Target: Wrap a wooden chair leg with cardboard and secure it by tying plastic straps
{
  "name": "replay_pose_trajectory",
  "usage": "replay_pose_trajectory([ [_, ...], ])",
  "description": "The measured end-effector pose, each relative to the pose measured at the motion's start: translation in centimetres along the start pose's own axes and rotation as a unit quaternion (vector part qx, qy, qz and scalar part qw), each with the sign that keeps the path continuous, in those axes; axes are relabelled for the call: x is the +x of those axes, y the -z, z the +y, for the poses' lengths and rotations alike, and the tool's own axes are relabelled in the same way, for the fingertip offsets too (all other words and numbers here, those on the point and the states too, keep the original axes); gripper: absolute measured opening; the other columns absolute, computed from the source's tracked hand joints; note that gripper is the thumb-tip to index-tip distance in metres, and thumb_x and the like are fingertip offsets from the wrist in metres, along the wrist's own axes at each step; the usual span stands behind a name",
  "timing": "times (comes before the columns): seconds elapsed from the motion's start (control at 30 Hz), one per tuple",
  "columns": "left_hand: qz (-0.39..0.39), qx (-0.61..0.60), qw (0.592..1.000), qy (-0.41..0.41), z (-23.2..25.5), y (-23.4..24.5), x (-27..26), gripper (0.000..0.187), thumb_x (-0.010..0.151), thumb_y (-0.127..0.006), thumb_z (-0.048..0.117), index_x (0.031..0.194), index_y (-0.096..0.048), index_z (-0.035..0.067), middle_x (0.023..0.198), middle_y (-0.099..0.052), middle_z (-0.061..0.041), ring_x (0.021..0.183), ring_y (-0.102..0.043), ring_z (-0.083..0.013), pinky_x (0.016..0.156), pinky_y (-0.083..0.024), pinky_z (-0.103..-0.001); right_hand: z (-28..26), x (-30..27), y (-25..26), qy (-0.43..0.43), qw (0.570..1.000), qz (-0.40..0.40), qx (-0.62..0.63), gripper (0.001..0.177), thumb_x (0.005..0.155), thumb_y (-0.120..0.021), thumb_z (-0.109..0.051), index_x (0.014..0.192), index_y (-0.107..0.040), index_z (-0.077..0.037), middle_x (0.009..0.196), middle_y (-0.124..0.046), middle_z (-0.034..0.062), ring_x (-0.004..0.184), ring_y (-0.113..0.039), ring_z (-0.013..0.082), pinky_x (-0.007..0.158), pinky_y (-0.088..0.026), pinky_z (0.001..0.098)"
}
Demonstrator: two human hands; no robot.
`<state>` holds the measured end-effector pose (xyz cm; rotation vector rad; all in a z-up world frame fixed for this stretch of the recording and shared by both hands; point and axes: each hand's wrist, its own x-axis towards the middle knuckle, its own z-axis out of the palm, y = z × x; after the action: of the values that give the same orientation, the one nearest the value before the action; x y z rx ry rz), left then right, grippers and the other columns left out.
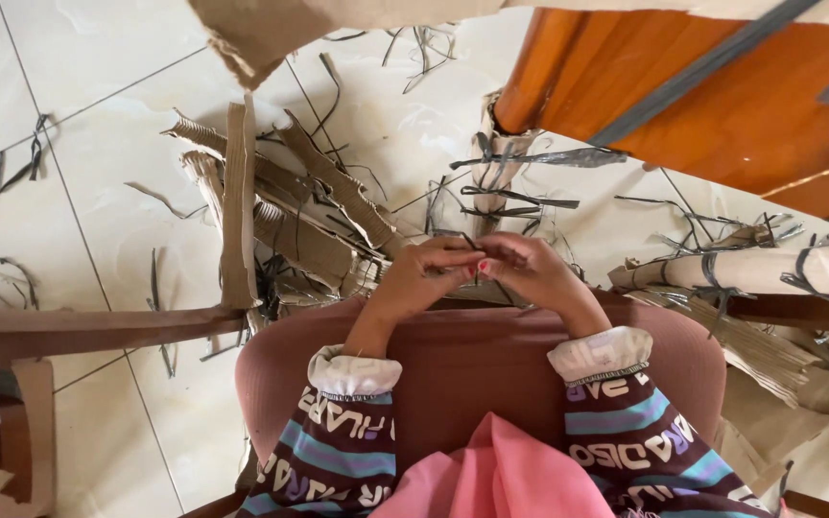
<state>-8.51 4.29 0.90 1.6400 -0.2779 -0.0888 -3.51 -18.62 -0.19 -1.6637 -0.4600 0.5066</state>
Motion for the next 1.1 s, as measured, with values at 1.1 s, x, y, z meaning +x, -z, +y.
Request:
replay_pose_trajectory([
  [1.1,0.050,0.279,0.948,0.147,-13.8,0.3,7.5,0.035,0.088,-0.070,0.025,0.123,-0.072,0.022,0.109,-0.077,-0.008,0.102,-0.075,-0.0296,0.083,-0.062,-0.047,9.0,3.2,10.2,-0.002,0.778,0.446,-0.443,0.009,0.096,-0.080,-0.025,0.091,-0.073,-0.023,0.078,-0.074,-0.0068,0.074,-0.075,0.0243,0.079,-0.053,0.0323],
])
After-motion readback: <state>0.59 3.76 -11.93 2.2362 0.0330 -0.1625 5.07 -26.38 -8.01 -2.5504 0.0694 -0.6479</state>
